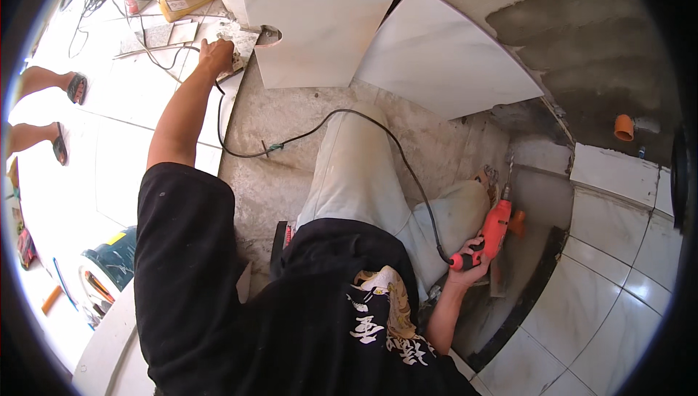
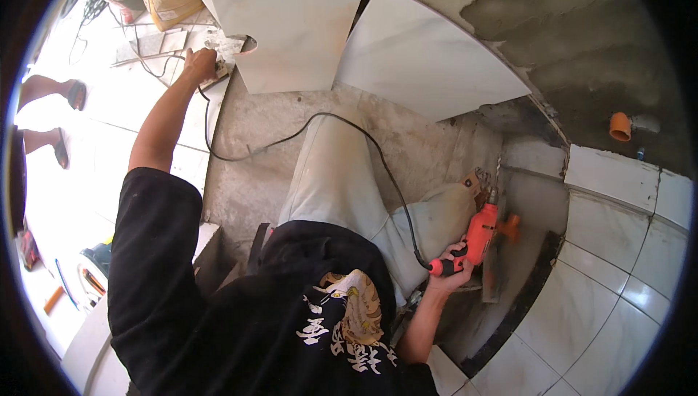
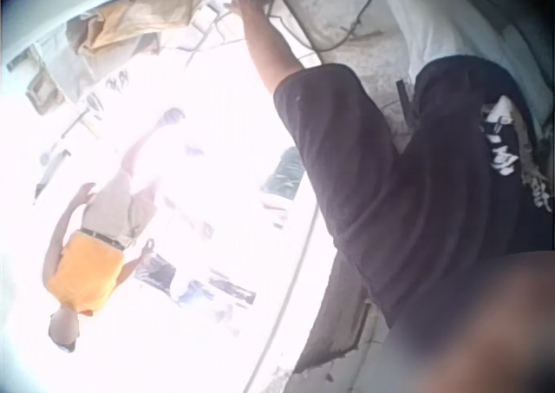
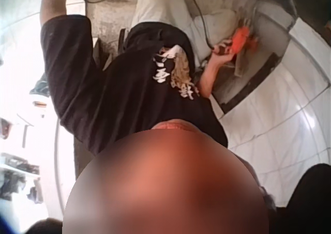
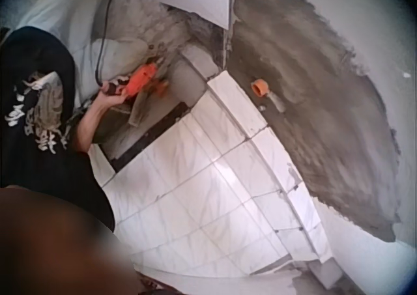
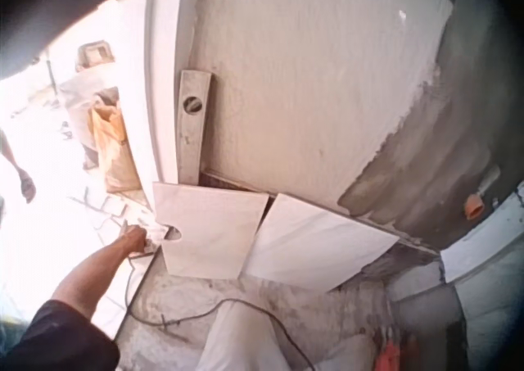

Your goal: Preparing a power drill and then applying tiles to a floor-level corner in a restroom.

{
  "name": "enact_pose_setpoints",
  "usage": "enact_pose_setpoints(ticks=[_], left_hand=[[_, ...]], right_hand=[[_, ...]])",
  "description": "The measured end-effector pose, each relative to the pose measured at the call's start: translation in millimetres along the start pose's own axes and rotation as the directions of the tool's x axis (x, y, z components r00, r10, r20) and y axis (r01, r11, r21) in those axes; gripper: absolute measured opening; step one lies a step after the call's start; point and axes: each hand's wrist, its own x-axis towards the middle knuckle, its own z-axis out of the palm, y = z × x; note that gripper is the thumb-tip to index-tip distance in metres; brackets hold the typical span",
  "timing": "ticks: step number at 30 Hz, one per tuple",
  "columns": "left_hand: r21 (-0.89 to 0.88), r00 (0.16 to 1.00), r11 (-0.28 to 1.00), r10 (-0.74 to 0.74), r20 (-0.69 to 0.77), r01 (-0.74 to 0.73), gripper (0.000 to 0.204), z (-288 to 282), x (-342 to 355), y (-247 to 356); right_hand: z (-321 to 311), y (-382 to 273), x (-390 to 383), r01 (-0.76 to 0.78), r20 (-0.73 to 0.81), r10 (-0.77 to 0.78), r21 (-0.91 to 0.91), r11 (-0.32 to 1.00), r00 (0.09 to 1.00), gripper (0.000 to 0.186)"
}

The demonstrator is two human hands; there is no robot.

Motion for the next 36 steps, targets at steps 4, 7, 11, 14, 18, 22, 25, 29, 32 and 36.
enact_pose_setpoints(ticks=[4, 7, 11, 14, 18, 22, 25, 29, 32, 36], left_hand=[[0.024, 0.997, 0.997, 0.077, -0.02, -0.076, 0.042, 11, 21, -15], [-0.015, 0.993, 0.994, 0.11, 0.039, -0.11, 0.043, 11, 30, -18], [-0.021, 0.984, 0.99, 0.142, 0.11, -0.141, 0.041, 4, 32, -12], [-0.023, 0.985, 0.987, 0.161, 0.054, -0.16, 0.039, 16, 40, -21], [-0.076, 0.974, 0.991, 0.127, 0.188, -0.114, 0.042, 10, 51, -34], [-0.173, 0.973, 0.971, 0.19, 0.128, -0.167, 0.046, 5, 48, -42], [-0.208, 0.976, 0.963, 0.193, 0.098, -0.169, 0.042, 7, 46, -50], [-0.319, 0.995, 0.942, 0.103, -0.019, -0.103, 0.038, -6, 22, -55], [-0.71, 0.958, 0.691, -0.089, -0.271, -0.137, 0.03, -4, -18, -66], [-0.662, 0.997, 0.75, -0.062, -0.045, 0.017, 0.027, 45, -65, -81]], right_hand=[[10, 3, 1, -0.066, 0.001, 0.067, -0.038, 0.997, 0.998, 0.063], [9, 1, 3, -0.079, -0.002, 0.079, -0.058, 0.995, 0.997, 0.064], [5, -3, 5, -0.083, -0.011, 0.082, -0.069, 0.994, 0.997, 0.063], [8, -1, 6, -0.087, -0.011, 0.086, -0.08, 0.993, 0.996, 0.062], [9, -2, 7, -0.088, -0.007, 0.088, -0.088, 0.992, 0.996, 0.057], [12, -2, 7, -0.095, -0.017, 0.094, -0.075, 0.993, 0.995, 0.055], [10, -3, 8, -0.105, -0.004, 0.105, -0.075, 0.992, 0.994, 0.067], [6, -3, 8, -0.09, -0.02, 0.089, -0.084, 0.992, 0.996, 0.061], [6, -2, 8, -0.075, -0.039, 0.073, -0.069, 0.995, 0.997, 0.055], [-1, -7, 12, -0.109, 0.043, 0.111, -0.054, 0.993, 0.993, 0.063]])
